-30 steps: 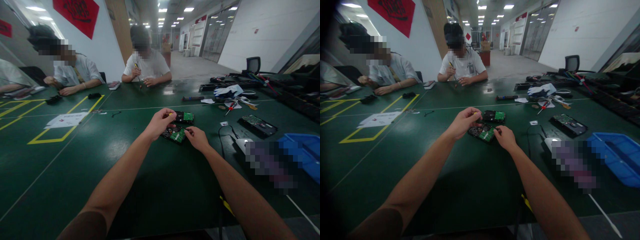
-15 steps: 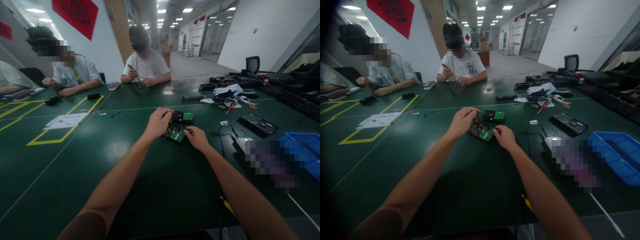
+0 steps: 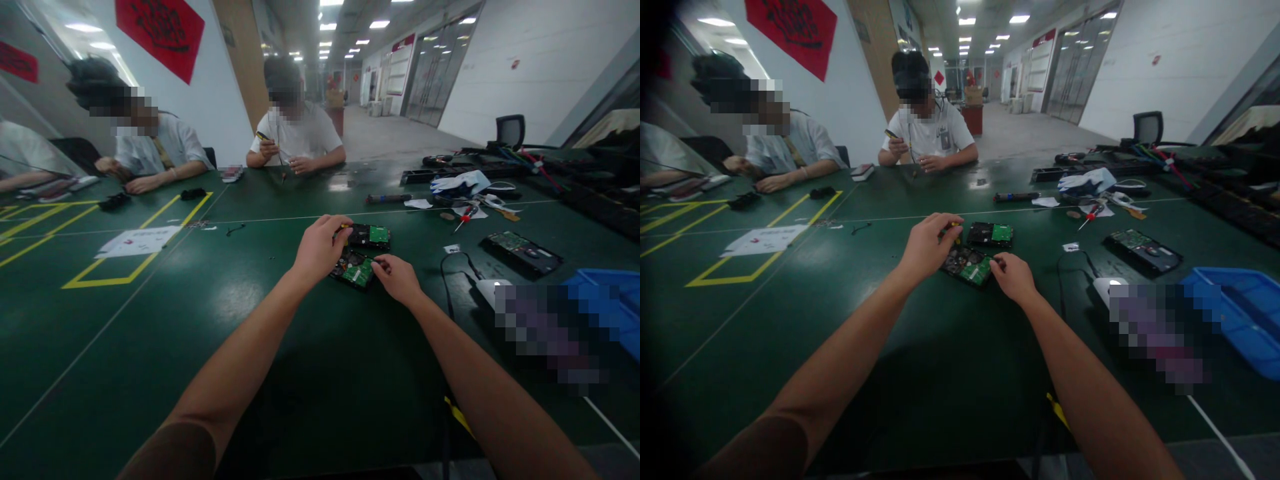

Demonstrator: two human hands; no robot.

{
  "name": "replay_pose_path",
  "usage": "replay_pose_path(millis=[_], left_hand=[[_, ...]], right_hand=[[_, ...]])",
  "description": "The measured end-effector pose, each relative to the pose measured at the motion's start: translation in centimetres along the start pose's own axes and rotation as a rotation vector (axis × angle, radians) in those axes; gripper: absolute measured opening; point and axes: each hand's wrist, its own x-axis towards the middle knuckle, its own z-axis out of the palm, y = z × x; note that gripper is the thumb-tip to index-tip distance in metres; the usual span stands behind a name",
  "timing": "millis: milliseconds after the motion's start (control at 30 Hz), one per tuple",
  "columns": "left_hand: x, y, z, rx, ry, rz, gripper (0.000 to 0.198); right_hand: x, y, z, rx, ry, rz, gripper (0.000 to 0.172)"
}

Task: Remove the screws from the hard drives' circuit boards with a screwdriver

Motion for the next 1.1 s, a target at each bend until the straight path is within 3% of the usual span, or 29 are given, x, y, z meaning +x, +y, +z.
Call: replay_pose_path(millis=[200,467,767,1100], left_hand=[[0.14,0.55,-0.87,0.126,-0.004,0.018,0.015],[0.2,0.85,-1.09,-0.061,-0.02,-0.003,0.007],[0.16,0.45,-0.83,-0.121,-0.051,-0.013,0.022],[0.05,0.59,-0.37,-0.072,0.075,0.034,0.016]], right_hand=[[-0.01,-0.14,-0.18,-0.005,-0.026,0.001,0.03],[-0.05,-0.03,-0.2,0.001,-0.024,-0.005,0.03],[-0.04,0.07,-0.01,-0.012,-0.024,-0.007,0.03],[0.06,0.27,0.13,-0.015,-0.02,-0.008,0.029]])
